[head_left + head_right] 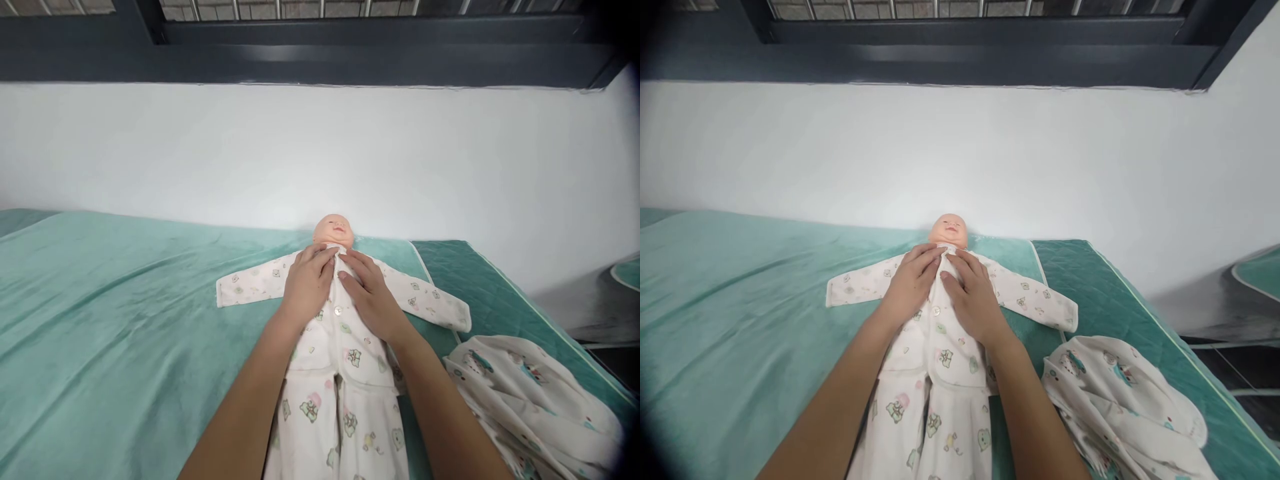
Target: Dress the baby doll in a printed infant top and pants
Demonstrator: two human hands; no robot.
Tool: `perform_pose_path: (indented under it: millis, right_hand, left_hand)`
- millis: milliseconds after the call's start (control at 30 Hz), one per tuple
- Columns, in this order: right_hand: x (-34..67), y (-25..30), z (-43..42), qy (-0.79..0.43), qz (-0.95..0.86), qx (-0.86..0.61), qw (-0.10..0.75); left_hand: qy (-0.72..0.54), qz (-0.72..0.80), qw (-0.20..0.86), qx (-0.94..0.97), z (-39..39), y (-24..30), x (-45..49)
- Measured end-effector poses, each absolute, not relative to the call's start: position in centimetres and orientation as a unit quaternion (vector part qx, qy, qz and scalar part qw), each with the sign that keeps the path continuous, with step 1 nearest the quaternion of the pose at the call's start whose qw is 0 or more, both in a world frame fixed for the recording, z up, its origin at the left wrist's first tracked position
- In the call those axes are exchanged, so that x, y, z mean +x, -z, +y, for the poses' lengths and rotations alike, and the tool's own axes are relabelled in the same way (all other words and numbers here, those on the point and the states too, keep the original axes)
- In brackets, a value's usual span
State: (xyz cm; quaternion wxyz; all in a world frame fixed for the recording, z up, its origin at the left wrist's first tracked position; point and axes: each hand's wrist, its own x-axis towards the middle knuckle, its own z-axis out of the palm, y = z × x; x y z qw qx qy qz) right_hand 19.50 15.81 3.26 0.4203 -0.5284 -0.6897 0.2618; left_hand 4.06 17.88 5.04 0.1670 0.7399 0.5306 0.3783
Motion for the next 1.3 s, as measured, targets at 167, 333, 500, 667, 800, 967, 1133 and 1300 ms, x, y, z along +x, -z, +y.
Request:
perform_pose_path:
  millis: [167, 333, 500, 667, 800, 967, 1133, 1300]
  right_hand:
    - [19.4, -3.3, 16.0, -0.261, -0.693, -0.526, 0.419]
    - [19.2, -3.1, 15.6, -0.287, -0.634, -0.5, 0.515]
    - [19.0, -2.8, 13.1, -0.268, -0.611, -0.483, 0.568]
    - [18.9, -2.6, 11.3, -0.242, -0.656, -0.489, 0.522]
    - [18.9, -2.7, 11.5, -0.231, -0.664, -0.487, 0.519]
    - [18.9, -2.8, 11.7, -0.212, -0.679, -0.485, 0.51]
    - [18.8, -2.8, 11.6, -0.192, -0.695, -0.481, 0.499]
    - [18.7, -2.5, 11.6, -0.216, -0.656, -0.482, 0.539]
  left_hand:
    - [-0.372, 0.526, 0.172, 0.746, 18.0, -4.9, 4.0]
    - [-0.406, 0.517, 0.171, 0.734, 17.4, -5.1, 4.1]
    - [-0.438, 0.496, 0.163, 0.732, 15.2, -5.1, 3.7]
    - [-0.429, 0.488, 0.18, 0.739, 14.2, -4.9, 3.3]
    - [-0.448, 0.481, 0.224, 0.719, 14.7, -4.8, 3.2]
    - [-0.457, 0.481, 0.283, 0.693, 15.1, -5.0, 3.1]
    - [-0.46, 0.485, 0.289, 0.686, 14.9, -5.3, 3.3]
    - [-0.458, 0.482, 0.235, 0.709, 14.6, -5.5, 3.6]
